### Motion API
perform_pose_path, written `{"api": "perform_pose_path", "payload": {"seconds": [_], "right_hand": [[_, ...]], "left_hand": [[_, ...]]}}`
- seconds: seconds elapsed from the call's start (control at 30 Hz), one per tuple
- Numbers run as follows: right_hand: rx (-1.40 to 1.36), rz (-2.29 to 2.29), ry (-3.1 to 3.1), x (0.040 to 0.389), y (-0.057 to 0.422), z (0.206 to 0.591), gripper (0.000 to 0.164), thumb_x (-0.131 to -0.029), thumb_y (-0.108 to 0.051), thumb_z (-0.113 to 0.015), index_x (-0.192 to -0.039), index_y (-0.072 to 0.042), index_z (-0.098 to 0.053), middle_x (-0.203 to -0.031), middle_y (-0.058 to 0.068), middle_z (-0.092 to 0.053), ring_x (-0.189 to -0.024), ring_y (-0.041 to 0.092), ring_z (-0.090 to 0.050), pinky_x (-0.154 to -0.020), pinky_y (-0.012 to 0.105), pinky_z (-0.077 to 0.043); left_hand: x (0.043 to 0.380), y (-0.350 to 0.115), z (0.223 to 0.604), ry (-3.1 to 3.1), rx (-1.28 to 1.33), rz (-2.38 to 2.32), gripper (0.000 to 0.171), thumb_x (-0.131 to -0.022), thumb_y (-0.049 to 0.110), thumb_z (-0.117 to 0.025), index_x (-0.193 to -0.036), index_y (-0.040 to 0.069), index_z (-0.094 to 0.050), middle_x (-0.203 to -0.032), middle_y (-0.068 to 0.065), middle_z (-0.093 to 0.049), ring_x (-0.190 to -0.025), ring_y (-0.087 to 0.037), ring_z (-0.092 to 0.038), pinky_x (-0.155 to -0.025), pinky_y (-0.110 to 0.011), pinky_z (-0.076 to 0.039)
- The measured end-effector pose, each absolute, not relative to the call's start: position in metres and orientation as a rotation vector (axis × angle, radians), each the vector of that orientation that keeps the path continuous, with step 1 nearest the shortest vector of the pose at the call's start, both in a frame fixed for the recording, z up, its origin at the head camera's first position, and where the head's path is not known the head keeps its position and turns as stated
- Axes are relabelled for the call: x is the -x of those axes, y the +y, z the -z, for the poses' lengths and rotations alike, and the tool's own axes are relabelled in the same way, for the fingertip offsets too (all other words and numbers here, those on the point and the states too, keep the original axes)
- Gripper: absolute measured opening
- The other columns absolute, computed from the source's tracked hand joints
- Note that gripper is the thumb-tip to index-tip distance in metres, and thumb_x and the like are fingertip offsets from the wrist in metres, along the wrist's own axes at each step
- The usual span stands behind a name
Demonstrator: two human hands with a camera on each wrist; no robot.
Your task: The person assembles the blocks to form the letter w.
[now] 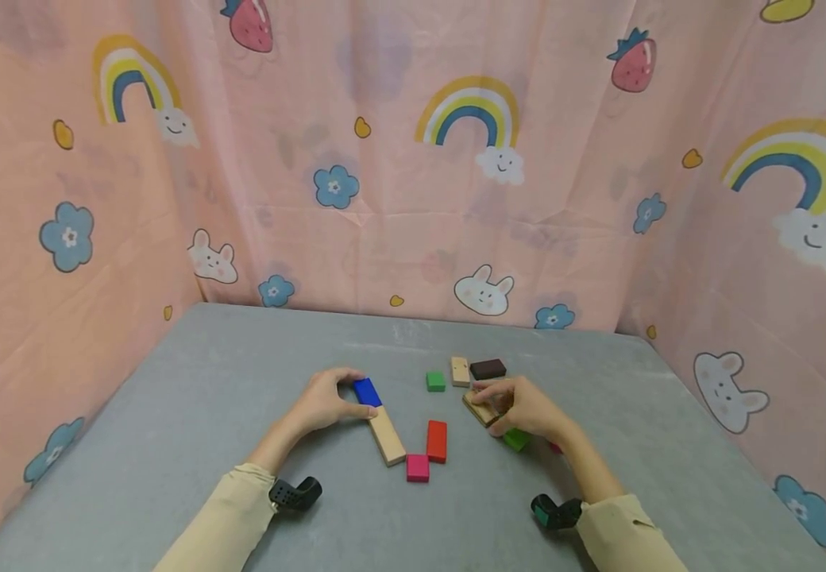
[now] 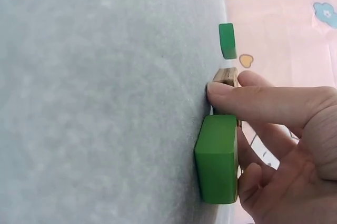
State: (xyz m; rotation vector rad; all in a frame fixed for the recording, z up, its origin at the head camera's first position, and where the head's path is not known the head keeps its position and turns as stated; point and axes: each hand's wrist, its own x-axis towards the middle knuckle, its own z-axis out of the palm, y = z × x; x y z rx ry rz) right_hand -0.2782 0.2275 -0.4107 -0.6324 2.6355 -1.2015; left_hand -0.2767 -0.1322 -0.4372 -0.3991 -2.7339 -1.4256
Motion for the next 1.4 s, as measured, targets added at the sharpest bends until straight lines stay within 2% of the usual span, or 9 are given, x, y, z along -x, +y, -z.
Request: {"api": "perform_pose_path", "payload": {"seconds": [0.13,0.33,0.43,0.57,0.67,0.73,0.83,1.0,1.4], "right_hand": [[0.625,1.202,2.631,0.280,0.226,0.412,0.041,-0.071,0.005,-0.084,-0.109,-0.010,-0.077,-0.135,0.012,-0.058,-0.102,0.028,-0.053,-0.082,0.037,-0.049],[0.590,1.191,2.675,0.280,0.221,0.413,0.041,-0.070,0.004,-0.085,-0.107,-0.009,-0.077,-0.124,0.011,-0.063,-0.080,0.024,-0.051,-0.064,0.031,-0.047],[0.567,1.212,2.700,0.279,0.218,0.415,0.040,-0.068,0.004,-0.086,-0.106,-0.009,-0.077,-0.109,0.009,-0.064,-0.075,0.024,-0.049,-0.058,0.030,-0.043],[0.535,1.230,2.777,0.274,0.213,0.419,0.037,-0.067,-0.001,-0.090,-0.100,-0.010,-0.077,-0.099,0.005,-0.064,-0.082,0.025,-0.052,-0.068,0.036,-0.046],[0.468,1.286,2.815,0.269,0.207,0.420,0.034,-0.068,-0.008,-0.091,-0.098,-0.012,-0.076,-0.106,0.004,-0.065,-0.095,0.027,-0.054,-0.082,0.044,-0.048],[0.411,1.361,2.785,0.266,0.201,0.420,0.033,-0.069,-0.012,-0.091,-0.098,-0.013,-0.075,-0.108,0.004,-0.064,-0.099,0.028,-0.056,-0.083,0.046,-0.049],[0.380,1.472,2.687,0.262,0.189,0.419,0.033,-0.070,-0.015,-0.091,-0.099,-0.013,-0.075,-0.102,0.006,-0.063,-0.090,0.026,-0.056,-0.072,0.038,-0.050],[0.437,1.519,2.587,0.262,0.174,0.419,0.033,-0.073,-0.015,-0.089,-0.101,-0.008,-0.074,-0.085,0.009,-0.064,-0.065,0.021,-0.051,-0.052,0.028,-0.039],[0.300,1.519,2.575,0.267,0.164,0.420,0.028,-0.075,-0.009,-0.087,-0.099,-0.006,-0.074,-0.090,0.009,-0.067,-0.063,0.020,-0.057,-0.054,0.029,-0.043]], "left_hand": [[0.277,-0.132,0.439,-2.736,0.402,1.424,0.062,-0.069,0.031,-0.092,-0.121,0.007,-0.068,-0.116,-0.003,-0.064,-0.112,-0.022,-0.056,-0.098,-0.043,-0.043],[0.279,-0.132,0.441,-2.731,0.403,1.425,0.062,-0.069,0.030,-0.092,-0.121,0.007,-0.068,-0.116,-0.003,-0.064,-0.111,-0.022,-0.056,-0.097,-0.043,-0.044],[0.279,-0.133,0.441,-2.731,0.399,1.425,0.062,-0.069,0.030,-0.092,-0.121,0.008,-0.068,-0.116,-0.003,-0.064,-0.111,-0.022,-0.056,-0.097,-0.043,-0.044],[0.278,-0.133,0.442,-2.739,0.402,1.425,0.063,-0.069,0.031,-0.092,-0.121,0.007,-0.068,-0.117,-0.004,-0.064,-0.113,-0.023,-0.055,-0.098,-0.044,-0.044],[0.278,-0.133,0.442,-2.739,0.407,1.432,0.063,-0.069,0.031,-0.092,-0.121,0.007,-0.068,-0.118,-0.004,-0.064,-0.113,-0.023,-0.055,-0.098,-0.044,-0.043],[0.279,-0.134,0.441,-2.737,0.409,1.432,0.063,-0.069,0.032,-0.092,-0.121,0.007,-0.068,-0.118,-0.004,-0.064,-0.113,-0.023,-0.055,-0.098,-0.044,-0.043],[0.279,-0.134,0.441,-2.729,0.413,1.427,0.062,-0.069,0.031,-0.092,-0.121,0.008,-0.068,-0.118,-0.004,-0.064,-0.113,-0.023,-0.055,-0.098,-0.044,-0.043],[0.280,-0.134,0.439,-2.730,0.421,1.419,0.062,-0.068,0.030,-0.092,-0.121,0.007,-0.068,-0.117,-0.004,-0.064,-0.113,-0.023,-0.055,-0.098,-0.043,-0.043],[0.280,-0.134,0.440,-2.725,0.421,1.426,0.063,-0.068,0.031,-0.092,-0.121,0.006,-0.068,-0.117,-0.004,-0.064,-0.112,-0.022,-0.056,-0.097,-0.043,-0.044]]}}
